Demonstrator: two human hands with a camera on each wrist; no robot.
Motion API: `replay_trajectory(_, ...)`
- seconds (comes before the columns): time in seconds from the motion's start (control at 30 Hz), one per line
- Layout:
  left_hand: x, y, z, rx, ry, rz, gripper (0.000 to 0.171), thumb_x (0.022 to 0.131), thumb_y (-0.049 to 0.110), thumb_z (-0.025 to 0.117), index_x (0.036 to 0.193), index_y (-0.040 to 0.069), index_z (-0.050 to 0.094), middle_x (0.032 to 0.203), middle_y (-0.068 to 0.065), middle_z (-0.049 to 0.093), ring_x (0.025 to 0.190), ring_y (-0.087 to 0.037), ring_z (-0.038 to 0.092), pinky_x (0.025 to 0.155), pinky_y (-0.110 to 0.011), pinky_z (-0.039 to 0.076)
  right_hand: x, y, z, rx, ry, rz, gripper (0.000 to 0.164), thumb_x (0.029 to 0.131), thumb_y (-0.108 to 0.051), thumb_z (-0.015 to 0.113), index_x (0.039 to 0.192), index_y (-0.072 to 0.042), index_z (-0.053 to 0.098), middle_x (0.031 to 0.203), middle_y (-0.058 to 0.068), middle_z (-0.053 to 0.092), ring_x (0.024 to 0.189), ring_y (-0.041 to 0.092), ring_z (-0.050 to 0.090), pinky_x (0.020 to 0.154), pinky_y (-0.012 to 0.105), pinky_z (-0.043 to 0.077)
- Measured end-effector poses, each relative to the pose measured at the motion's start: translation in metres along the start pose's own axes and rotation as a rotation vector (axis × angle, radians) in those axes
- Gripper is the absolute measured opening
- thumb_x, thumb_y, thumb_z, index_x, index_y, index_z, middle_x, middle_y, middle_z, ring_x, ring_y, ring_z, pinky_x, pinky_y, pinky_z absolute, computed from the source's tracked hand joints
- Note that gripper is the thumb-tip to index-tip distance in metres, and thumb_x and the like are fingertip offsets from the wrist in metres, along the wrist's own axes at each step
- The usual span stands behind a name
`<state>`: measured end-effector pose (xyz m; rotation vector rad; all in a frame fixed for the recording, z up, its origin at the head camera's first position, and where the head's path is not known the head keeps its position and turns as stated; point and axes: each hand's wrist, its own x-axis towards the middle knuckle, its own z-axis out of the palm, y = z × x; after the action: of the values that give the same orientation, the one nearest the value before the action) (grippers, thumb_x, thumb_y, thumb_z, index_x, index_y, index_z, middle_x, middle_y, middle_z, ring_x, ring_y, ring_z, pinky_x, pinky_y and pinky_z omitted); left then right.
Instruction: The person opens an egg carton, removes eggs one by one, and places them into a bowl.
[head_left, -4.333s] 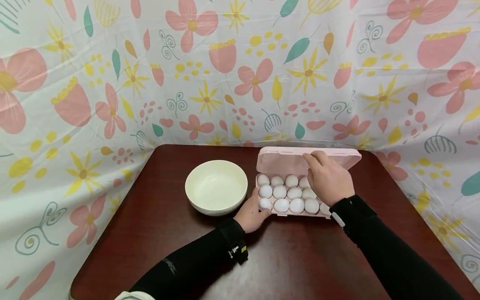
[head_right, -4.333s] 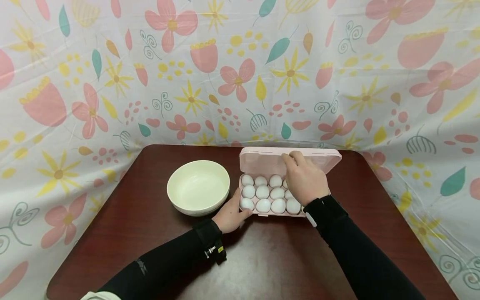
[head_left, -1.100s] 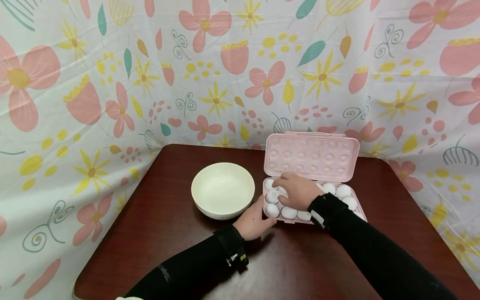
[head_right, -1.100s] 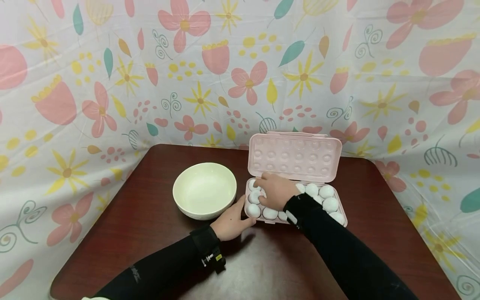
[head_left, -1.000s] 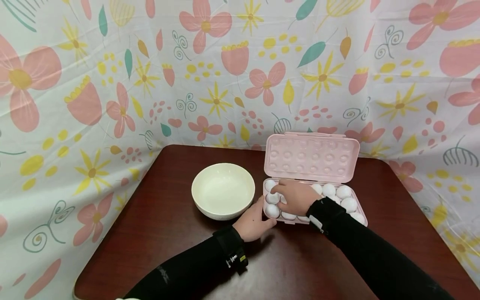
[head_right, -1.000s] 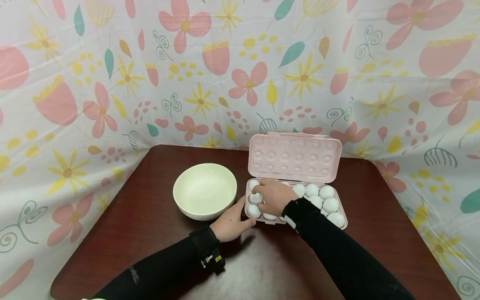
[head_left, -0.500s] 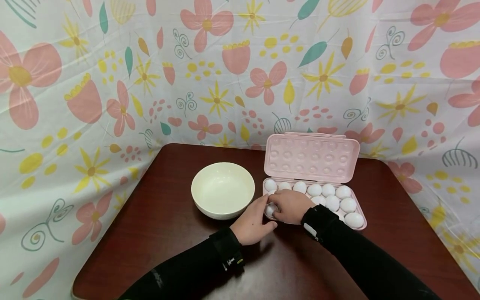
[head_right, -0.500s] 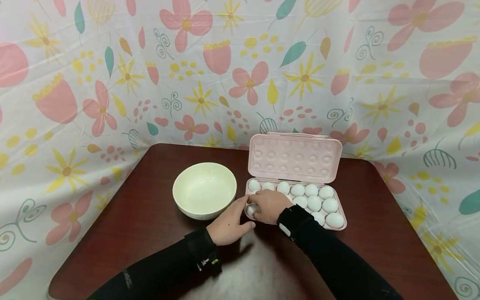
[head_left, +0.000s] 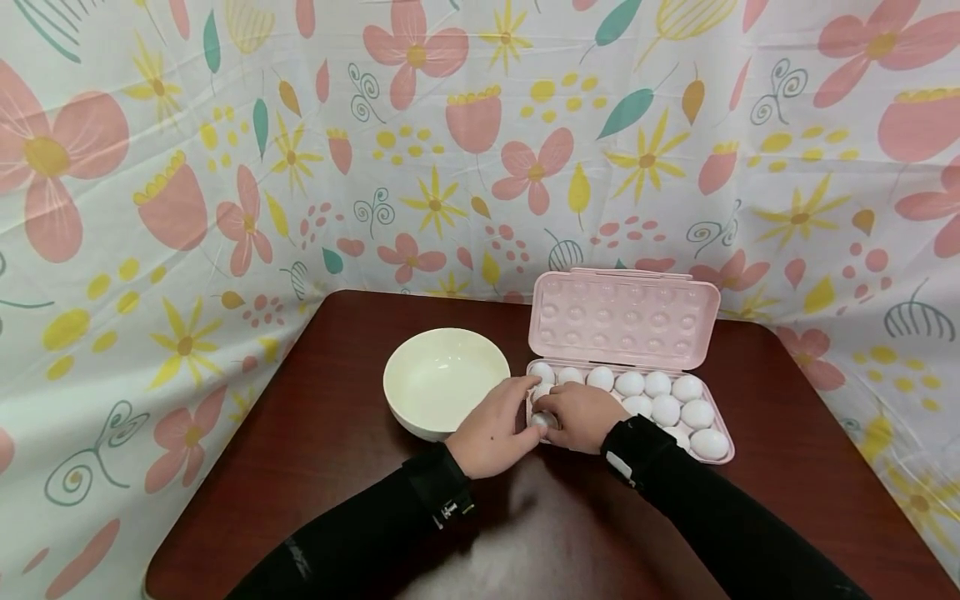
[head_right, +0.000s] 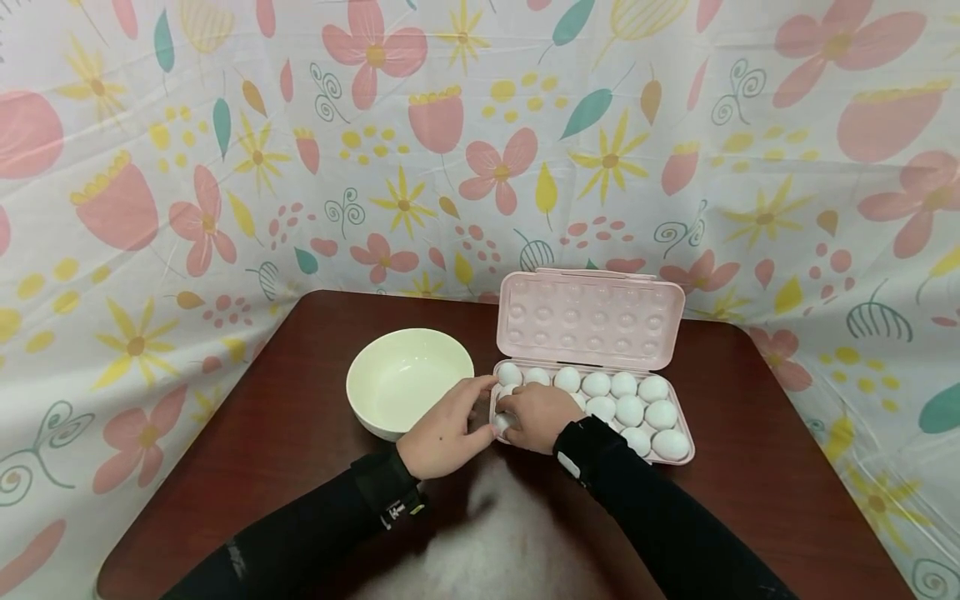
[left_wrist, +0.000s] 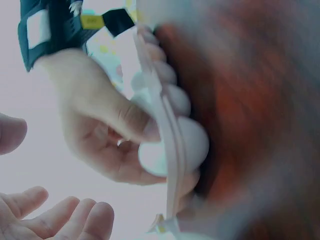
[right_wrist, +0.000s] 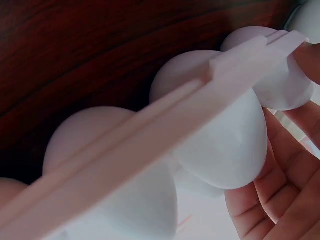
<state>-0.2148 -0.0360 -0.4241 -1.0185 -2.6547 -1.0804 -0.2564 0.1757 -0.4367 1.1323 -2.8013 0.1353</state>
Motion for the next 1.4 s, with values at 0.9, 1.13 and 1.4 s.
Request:
replay_trajectory(0.9,-0.001,-0.017,-0.018,0.119,0.146,0.059,0.052,0.093,0.019,0.074,0.139,0.008,0.053,0.13,-0.009,0.055,0.117,-0.02,0.054,0.098,-0.034,0.046,0.014,-0.012,-0.034,0.557,0.232,0.153,0.021,0.093,-0.026,0.072,0.113,-0.02,0.072,0.087,-0.013,0.067,0.077,0.005,0.062,0.069,0.03,0.051)
replay_trajectory(1.13,-0.007,-0.023,-0.025,0.098,0.199,0.051,0.05,0.094,0.014,0.073,0.14,0.011,0.054,0.129,-0.009,0.055,0.113,-0.02,0.058,0.095,-0.034,0.049,0.025,-0.027,-0.027,0.82,0.194,0.243,0.022,0.098,-0.028,0.068,0.117,-0.017,0.069,0.09,0.002,0.072,0.081,0.018,0.066,0.072,0.033,0.052)
replay_trajectory(1.4,-0.015,-0.036,-0.034,0.178,0.181,0.033,0.043,0.097,0.017,0.071,0.137,0.015,0.056,0.121,-0.007,0.057,0.107,-0.019,0.058,0.091,-0.033,0.05,0.031,-0.042,-0.025,0.895,0.18,0.253,0.027,0.102,-0.023,0.062,0.126,-0.01,0.065,0.099,0.001,0.071,0.089,0.022,0.067,0.08,0.036,0.052)
